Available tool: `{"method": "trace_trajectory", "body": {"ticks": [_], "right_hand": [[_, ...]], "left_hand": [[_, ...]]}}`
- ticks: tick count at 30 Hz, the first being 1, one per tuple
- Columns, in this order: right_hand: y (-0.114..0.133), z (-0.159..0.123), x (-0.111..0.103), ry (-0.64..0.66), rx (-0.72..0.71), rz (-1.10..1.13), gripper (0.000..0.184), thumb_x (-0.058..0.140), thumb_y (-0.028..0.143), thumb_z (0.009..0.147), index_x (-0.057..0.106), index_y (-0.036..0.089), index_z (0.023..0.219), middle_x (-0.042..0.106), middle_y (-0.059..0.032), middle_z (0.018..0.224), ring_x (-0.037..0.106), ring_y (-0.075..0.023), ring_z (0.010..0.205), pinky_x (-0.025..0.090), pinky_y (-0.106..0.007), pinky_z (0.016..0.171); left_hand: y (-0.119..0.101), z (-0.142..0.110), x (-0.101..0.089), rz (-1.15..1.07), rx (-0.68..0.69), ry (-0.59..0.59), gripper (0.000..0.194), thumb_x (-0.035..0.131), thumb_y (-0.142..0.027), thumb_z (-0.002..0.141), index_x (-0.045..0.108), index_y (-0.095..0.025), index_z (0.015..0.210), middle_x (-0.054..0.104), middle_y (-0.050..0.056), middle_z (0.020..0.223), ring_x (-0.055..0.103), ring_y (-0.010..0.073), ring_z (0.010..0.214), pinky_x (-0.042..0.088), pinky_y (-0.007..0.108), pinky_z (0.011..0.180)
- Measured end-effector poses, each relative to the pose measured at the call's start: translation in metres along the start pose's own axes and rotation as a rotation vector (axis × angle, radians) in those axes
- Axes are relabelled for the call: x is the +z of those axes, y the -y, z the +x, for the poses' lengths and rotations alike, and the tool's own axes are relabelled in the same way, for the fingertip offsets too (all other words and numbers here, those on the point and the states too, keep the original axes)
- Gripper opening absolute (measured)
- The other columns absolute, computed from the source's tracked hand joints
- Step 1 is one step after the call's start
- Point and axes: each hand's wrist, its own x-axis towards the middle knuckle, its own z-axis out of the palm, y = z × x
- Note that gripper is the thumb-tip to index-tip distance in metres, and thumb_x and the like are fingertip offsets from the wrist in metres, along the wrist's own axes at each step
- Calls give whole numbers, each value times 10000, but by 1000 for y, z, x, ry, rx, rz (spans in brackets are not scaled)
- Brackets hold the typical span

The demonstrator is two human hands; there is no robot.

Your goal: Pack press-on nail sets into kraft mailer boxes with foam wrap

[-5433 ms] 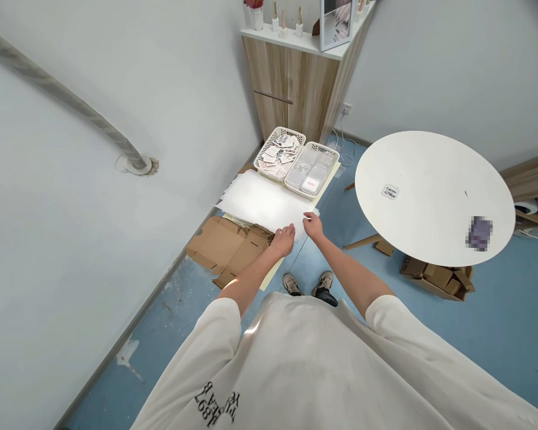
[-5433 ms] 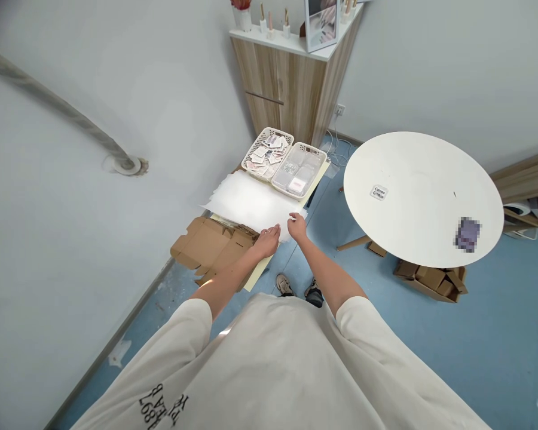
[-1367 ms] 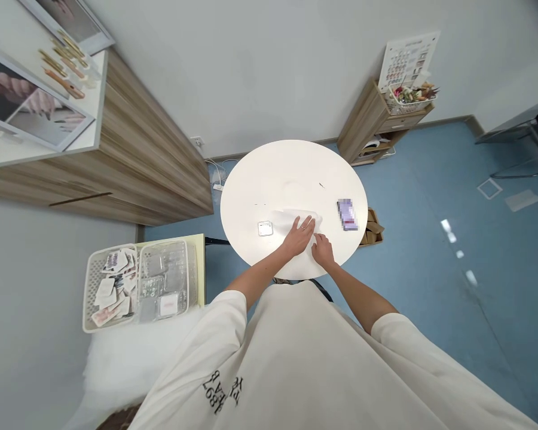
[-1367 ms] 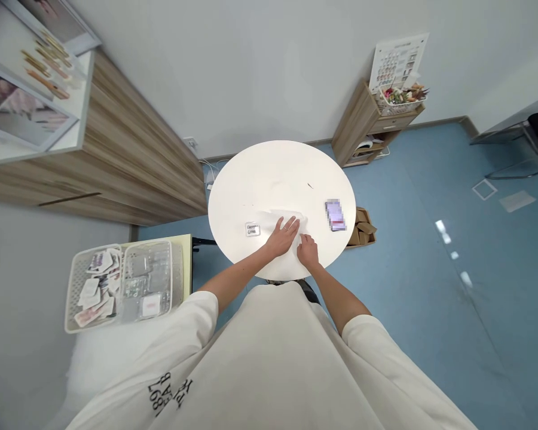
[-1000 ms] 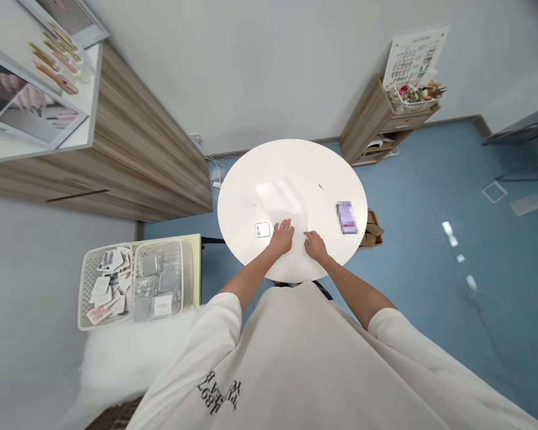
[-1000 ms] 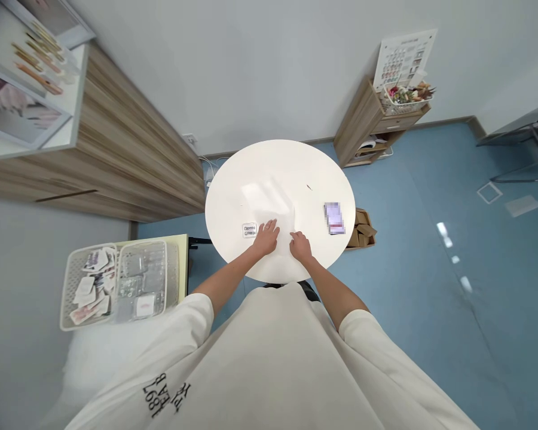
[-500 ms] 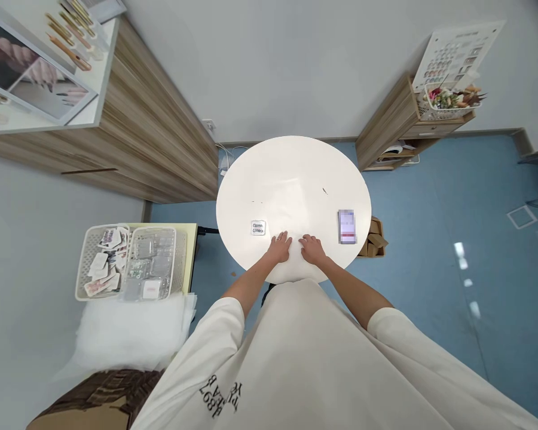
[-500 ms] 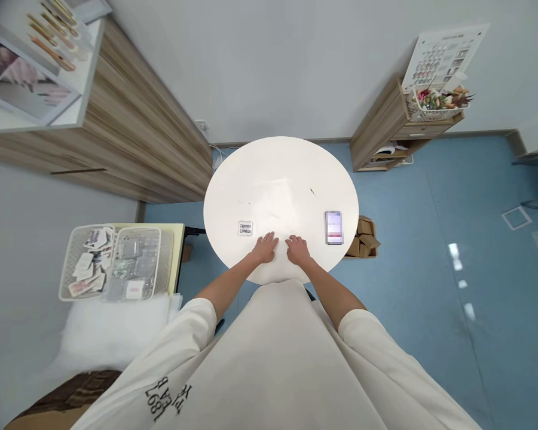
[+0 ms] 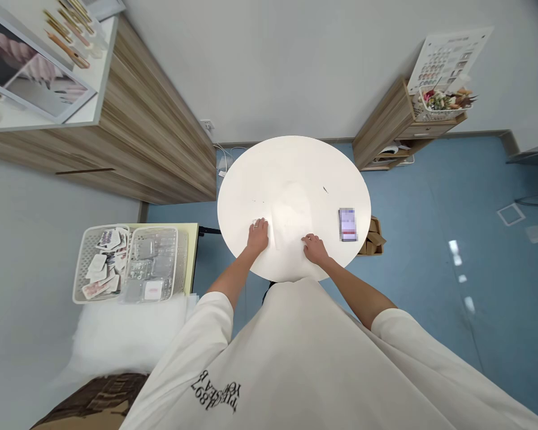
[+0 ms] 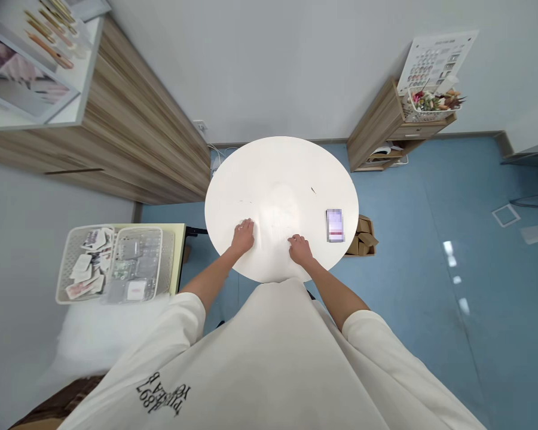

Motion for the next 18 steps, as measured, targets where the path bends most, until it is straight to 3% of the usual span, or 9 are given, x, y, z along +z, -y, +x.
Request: {"method": "trace_trajectory", "body": {"ticks": [4,8,14,18], "right_hand": [[4,-8,4,3,29,-10,455,411,158,962,577,211,1382,504,-137,1432,484,-281,1245,404,-405,1010],[5,-15,7,27,44,-47,452,413,165,967,570,207,1389,479,-131,1467,470,-276,1272,403,-401,1019],[4,-26,9,21,61,-79,493,435,120,933,561,214,1400,465,-122,1486,459,-280,1283,405,-405,1011],[1,-31,10,-6,49,-52,492,436,103,913,581,211,1371,493,-113,1469,461,-279,1278,396,-412,1014]], "left_hand": [[32,5,2,4,2,24,626,434,-48,845,419,-157,1461,331,164,1623,226,300,1537,229,532,1220],[40,14,5,7,46,45,640,445,-18,816,420,-160,1440,355,164,1606,252,291,1524,211,524,1225],[36,8,-8,-36,59,26,559,483,-62,807,476,-177,1354,491,175,1458,360,308,1443,137,548,1231],[8,1,-23,-87,63,-49,514,537,-209,843,466,-180,1351,485,180,1431,368,338,1412,135,534,1227]]}}
